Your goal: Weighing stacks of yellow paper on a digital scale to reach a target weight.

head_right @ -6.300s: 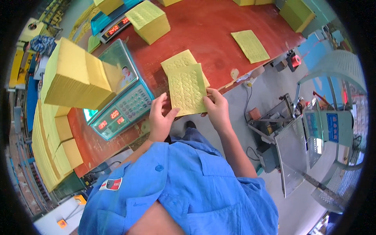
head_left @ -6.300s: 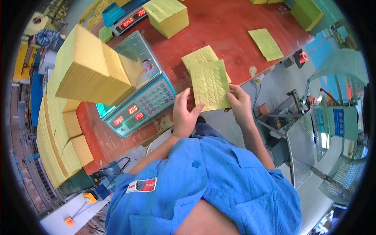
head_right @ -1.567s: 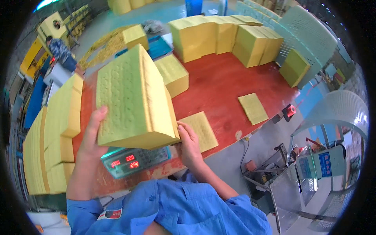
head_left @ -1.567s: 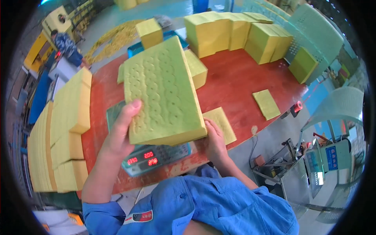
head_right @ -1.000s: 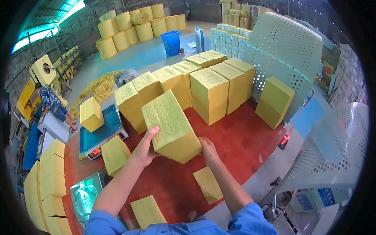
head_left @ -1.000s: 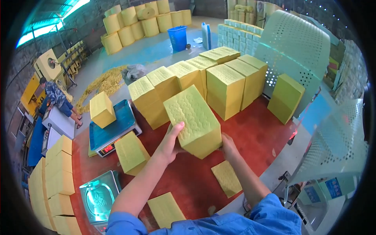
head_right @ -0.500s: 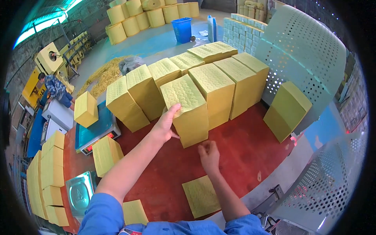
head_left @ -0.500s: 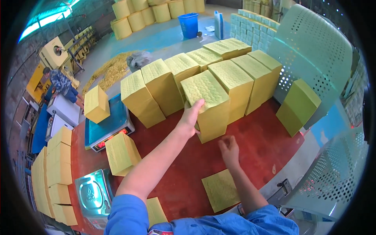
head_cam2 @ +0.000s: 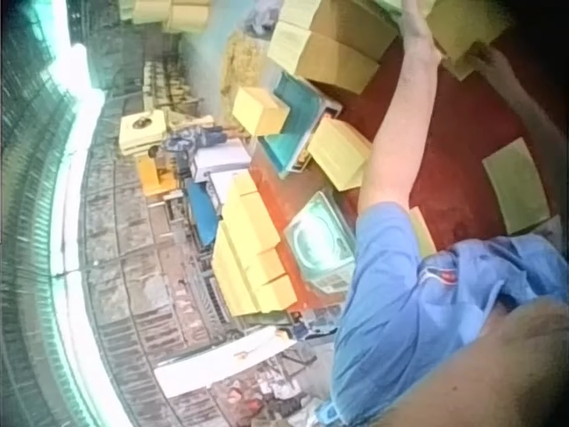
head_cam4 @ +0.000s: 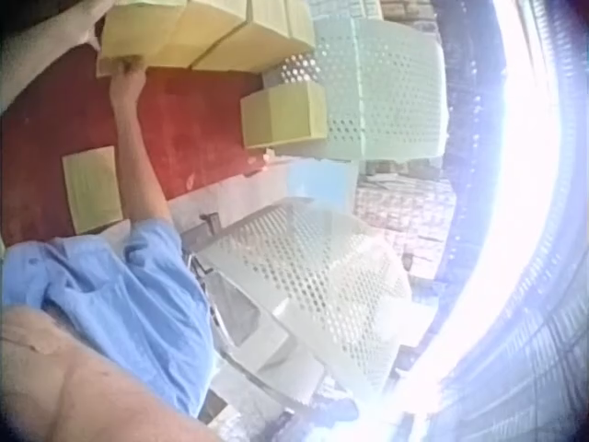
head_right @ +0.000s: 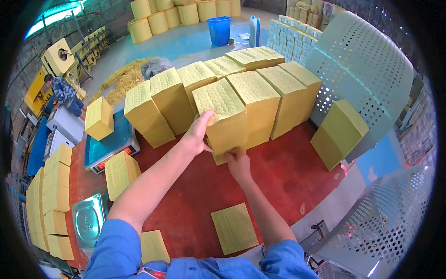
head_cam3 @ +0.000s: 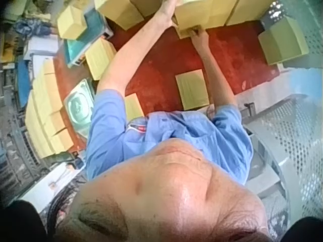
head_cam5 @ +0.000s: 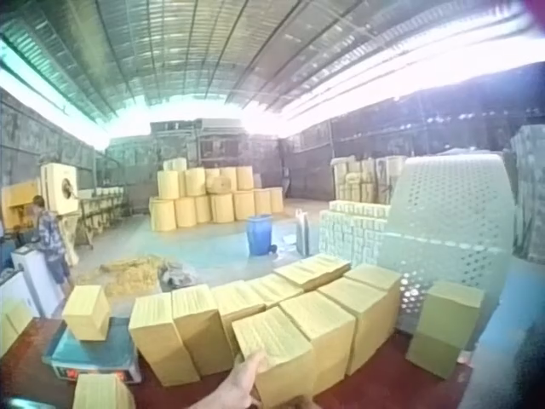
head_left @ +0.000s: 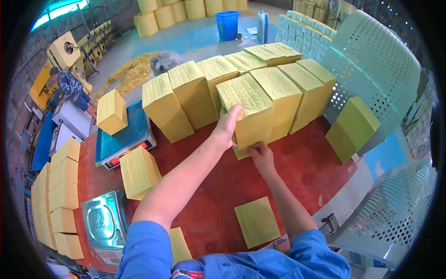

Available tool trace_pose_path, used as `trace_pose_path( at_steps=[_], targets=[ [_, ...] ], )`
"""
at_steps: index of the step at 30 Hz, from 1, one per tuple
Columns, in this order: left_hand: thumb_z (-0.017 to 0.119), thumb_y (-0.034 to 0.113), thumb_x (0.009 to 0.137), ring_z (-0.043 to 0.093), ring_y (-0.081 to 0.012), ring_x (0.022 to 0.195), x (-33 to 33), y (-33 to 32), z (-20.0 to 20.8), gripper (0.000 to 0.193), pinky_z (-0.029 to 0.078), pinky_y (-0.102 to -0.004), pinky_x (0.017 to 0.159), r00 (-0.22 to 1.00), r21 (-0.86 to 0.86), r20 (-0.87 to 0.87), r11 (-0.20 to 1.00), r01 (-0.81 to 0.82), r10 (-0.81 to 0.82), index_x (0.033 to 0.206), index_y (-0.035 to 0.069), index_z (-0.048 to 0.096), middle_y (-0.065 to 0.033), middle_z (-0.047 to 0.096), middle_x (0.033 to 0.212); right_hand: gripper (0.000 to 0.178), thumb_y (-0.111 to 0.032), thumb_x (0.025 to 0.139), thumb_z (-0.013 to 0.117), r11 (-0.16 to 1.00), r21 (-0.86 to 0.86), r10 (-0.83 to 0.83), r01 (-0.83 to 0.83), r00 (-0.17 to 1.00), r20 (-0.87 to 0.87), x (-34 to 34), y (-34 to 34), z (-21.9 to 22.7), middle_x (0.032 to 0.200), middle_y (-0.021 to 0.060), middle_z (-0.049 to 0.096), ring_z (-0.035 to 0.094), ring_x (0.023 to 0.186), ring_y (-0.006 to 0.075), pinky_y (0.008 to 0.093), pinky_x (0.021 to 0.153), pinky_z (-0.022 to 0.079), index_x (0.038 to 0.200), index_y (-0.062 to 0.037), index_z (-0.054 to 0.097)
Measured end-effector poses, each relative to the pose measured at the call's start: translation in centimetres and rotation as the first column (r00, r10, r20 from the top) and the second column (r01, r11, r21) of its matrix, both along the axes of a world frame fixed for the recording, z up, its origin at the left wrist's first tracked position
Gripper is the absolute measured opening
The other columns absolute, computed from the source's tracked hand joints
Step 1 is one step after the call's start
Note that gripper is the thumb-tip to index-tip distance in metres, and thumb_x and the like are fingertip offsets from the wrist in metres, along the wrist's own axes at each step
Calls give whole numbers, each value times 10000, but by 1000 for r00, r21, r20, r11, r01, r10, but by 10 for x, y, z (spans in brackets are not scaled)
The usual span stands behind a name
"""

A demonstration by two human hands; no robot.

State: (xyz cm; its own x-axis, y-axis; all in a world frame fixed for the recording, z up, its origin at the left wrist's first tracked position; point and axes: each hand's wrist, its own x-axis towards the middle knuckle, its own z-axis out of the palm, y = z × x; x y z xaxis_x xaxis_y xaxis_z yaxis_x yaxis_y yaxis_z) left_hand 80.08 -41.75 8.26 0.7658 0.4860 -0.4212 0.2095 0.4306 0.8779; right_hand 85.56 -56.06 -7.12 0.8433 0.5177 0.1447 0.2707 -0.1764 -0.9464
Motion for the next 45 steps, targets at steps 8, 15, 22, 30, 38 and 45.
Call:
trace_pose_path(
  at_steps=[8, 15, 22, 30, 38, 45],
  targets=[
    [567, 666, 854, 172, -434, 1440, -22, -2, 1, 936, 223, -778, 1024, 1000, 59, 20, 998, -5, 4, 1553, 200, 155, -144, 153, 1593, 156, -110, 893, 613, 1000, -14, -19, 19, 1000, -2, -7, 1, -2, 822, 112, 671, 621, 774, 170, 320, 718, 498, 937, 38, 634],
    [523, 750, 833, 135, -434, 1455, -4, 18, -16, 998, 198, -775, 1032, 999, 40, 38, 998, 38, -39, 1567, 196, 137, -150, 117, 1613, 190, -99, 879, 541, 997, 5, 79, -79, 997, 8, 17, 23, -10, 785, 124, 666, 626, 761, 175, 312, 717, 501, 867, 68, 631],
    [483, 737, 864, 229, -365, 1438, -27, 21, -27, 900, 262, -755, 1006, 911, -195, 361, 939, 283, -200, 1525, 164, 273, -120, 258, 1580, 203, -143, 928, 557, 989, 109, 105, -98, 992, -63, 21, 19, -46, 972, 65, 679, 627, 853, 173, 308, 764, 513, 1045, 0, 643],
    [616, 388, 935, 463, -318, 1337, -161, -3, -14, 735, 436, -369, 1047, 982, 398, 124, 914, 84, -145, 1477, -20, 333, -243, 455, 1449, 128, -99, 981, 507, 897, 300, 395, -325, 893, -216, -131, 28, 103, 933, 28, 599, 561, 873, 100, 246, 802, 456, 994, -8, 595],
    [621, 200, 960, 604, -172, 1109, -489, -1, 30, 349, 479, -311, 946, 919, 650, 372, 671, -357, 128, 1238, -9, 591, -114, 655, 1169, 131, -12, 955, 524, 548, 264, 831, -794, 553, -60, -375, 82, 175, 1013, 54, 621, 574, 964, 121, 270, 883, 454, 1063, 13, 595],
    [581, 188, 992, 619, -127, 1051, -763, 47, 17, 283, 513, -306, 895, 898, 603, 291, 665, -440, 331, 1203, 3, 616, -69, 670, 1115, 163, -6, 952, 520, 252, 174, 968, -952, 250, -34, -598, 182, 177, 1011, 69, 630, 592, 960, 128, 277, 845, 482, 1092, 27, 597]
  ],
)
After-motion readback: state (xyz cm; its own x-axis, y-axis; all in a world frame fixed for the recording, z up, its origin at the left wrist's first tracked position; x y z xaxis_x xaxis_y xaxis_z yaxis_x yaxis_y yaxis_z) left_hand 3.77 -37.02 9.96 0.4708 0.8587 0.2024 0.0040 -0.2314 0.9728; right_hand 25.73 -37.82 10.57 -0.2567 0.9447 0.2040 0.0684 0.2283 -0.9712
